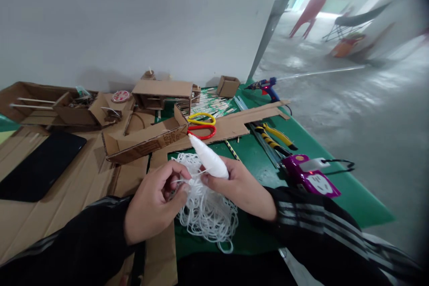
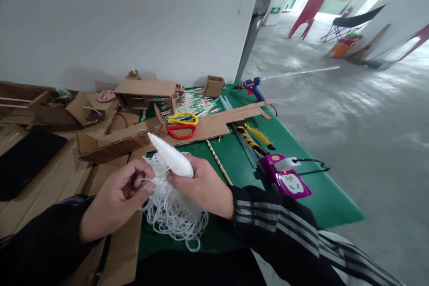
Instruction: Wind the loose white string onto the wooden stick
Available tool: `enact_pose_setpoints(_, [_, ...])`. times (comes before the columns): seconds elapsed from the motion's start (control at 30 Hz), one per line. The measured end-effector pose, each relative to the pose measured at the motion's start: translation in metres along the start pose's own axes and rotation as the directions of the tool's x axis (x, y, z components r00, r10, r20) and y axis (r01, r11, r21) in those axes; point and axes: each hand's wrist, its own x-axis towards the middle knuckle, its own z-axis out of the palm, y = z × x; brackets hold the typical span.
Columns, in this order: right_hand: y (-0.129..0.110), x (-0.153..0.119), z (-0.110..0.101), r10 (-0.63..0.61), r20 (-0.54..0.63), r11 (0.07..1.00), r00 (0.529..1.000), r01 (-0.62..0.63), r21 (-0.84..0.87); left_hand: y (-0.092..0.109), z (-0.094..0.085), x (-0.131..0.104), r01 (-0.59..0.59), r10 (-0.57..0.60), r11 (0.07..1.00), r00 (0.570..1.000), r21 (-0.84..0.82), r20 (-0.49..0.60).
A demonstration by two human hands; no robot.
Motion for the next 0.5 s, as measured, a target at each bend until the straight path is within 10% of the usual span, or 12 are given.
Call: enact_pose_setpoints(0.5, [-0.0080, -0.0070, 0.0022, -0.095, 0.042, 0.994, 0.995, 0.093, 0.052, 0.0000, 0.0040, -0.0057, -0.183, 0.185, 0.978, 0.983, 0.101, -0.015])
